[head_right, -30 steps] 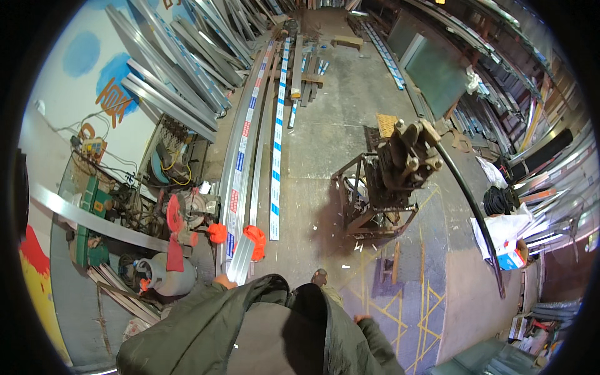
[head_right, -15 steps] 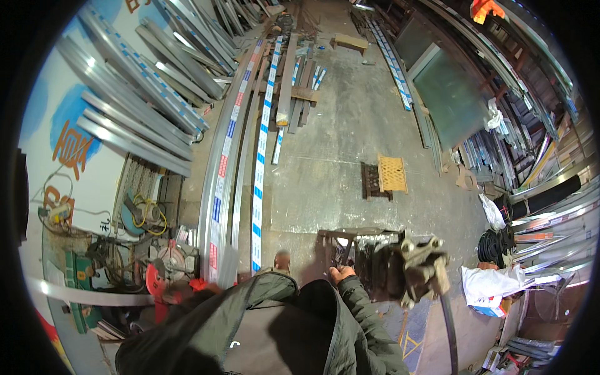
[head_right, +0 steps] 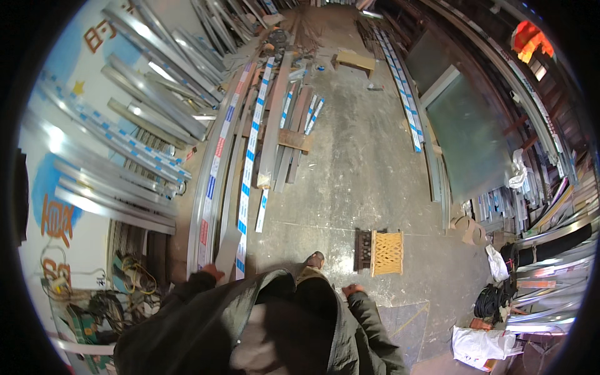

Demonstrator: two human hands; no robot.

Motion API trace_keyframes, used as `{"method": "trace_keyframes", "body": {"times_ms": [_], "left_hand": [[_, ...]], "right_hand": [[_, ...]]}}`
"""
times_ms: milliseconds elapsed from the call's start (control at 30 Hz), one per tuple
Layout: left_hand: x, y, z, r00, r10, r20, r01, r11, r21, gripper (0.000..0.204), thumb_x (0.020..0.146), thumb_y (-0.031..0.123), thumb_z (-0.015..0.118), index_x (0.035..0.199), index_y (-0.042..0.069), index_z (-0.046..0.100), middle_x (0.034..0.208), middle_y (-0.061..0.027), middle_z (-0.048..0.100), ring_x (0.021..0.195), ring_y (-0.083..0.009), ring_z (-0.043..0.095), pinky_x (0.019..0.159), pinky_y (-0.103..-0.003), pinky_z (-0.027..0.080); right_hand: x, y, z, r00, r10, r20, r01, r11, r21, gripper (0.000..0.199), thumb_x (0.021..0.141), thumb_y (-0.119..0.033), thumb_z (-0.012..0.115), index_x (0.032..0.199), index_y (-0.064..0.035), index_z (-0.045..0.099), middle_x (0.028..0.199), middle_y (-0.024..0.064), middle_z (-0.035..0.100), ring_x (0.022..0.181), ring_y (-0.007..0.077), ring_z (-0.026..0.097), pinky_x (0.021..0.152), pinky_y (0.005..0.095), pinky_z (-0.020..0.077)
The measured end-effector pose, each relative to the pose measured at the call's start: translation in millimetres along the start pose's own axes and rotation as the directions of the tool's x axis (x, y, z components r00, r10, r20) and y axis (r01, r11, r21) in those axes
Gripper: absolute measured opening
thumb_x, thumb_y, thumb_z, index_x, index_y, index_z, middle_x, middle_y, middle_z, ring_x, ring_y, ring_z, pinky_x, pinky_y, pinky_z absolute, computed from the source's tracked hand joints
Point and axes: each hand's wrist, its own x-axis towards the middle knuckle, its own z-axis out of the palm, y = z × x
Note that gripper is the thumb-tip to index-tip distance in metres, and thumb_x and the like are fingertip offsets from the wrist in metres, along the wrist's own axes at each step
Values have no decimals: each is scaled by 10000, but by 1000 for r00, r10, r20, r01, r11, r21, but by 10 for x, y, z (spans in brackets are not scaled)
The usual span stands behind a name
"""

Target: The person selects and stacks aluminum profiles on a green workbench, then moves to a red workbench to peel protective film from a profile. They carry a profile to a chop saw and cut it, then place the cut piece aside.

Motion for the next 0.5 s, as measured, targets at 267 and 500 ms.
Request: {"method": "trace_keyframes", "body": {"times_ms": [267, 500], "left_hand": [[560, 874, -191, 935, -154, 319, 192, 977, -92, 525, 797, 479, 651, 1067, 32, 703, 1101, -221, 690, 1037, -364, 665, 894, -453, 540], [2793, 2329, -1709, 943, -104, 316, 111, 994, -2, 510, 790, 497, 664, 1033, 52, 714, 1065, -192, 707, 997, -347, 678, 873, -445, 547]], "right_hand": [[2099, -1742, -3028, 967, -65, -245, 161, 903, 399, 361, 809, -351, 688, 922, -8, 711, 784, 153, 710, 777, 274, 697, 680, 439, 534], [3555, -1870, -4082, 980, 199, -15, -197, 977, 88, 361, 807, -398, 610, 942, -94, 751, 901, 149, 736, 854, 321, 701, 788, 467, 543]]}}
